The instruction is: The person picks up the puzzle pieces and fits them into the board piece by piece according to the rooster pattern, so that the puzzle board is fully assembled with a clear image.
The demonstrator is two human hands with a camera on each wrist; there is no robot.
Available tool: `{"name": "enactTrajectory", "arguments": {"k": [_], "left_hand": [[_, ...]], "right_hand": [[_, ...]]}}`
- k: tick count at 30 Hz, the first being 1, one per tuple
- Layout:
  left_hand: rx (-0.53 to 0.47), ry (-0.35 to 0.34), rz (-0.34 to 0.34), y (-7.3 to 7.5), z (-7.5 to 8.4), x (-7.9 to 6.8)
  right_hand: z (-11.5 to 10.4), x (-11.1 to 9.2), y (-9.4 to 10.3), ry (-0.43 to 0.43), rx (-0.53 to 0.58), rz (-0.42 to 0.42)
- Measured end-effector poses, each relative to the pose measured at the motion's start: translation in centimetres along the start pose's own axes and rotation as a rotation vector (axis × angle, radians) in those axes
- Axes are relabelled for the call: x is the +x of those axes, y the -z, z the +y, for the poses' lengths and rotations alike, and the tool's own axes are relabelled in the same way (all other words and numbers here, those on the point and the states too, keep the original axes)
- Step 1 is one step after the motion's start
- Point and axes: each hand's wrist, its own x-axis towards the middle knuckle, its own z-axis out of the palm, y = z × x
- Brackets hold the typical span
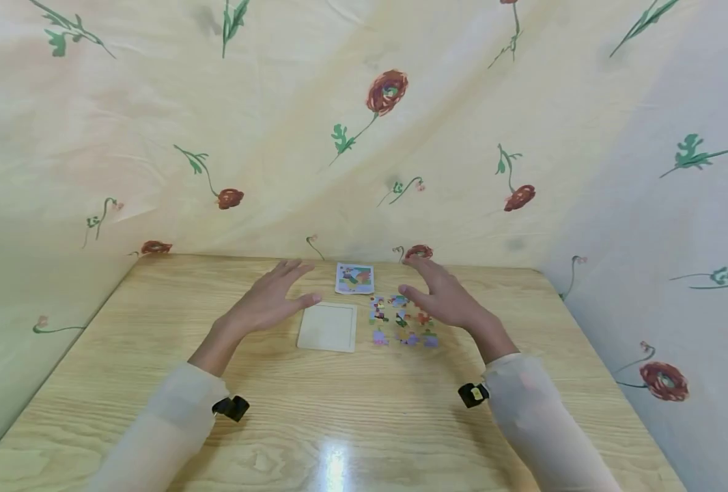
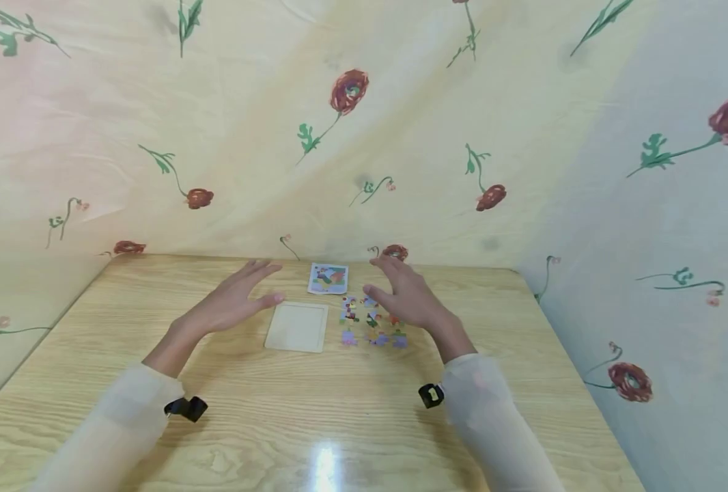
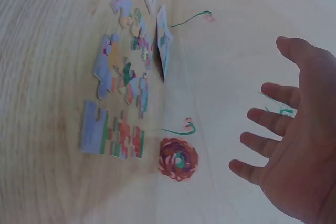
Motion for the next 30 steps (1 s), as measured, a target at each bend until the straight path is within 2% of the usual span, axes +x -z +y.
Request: {"name": "enactTrajectory", "arguments": {"k": [5, 16, 30], "left_hand": [[-0.037, 0.013, -0.011, -0.7, -0.4, -0.3], [-0.158, 0.017, -0.067, -2.1, -1.3, -1.1], [-0.187, 0.039, -0.118, -3.8, -3.6, -1.5]], "right_hand": [[0.4, 0.4, -0.9, 0.02, 0.077, -0.044], [1.9, 1.0, -2.5, -0.017, 0.186, -0.063], [4.1, 2.1, -4.8, -0.041, 0.287, -0.061]]}}
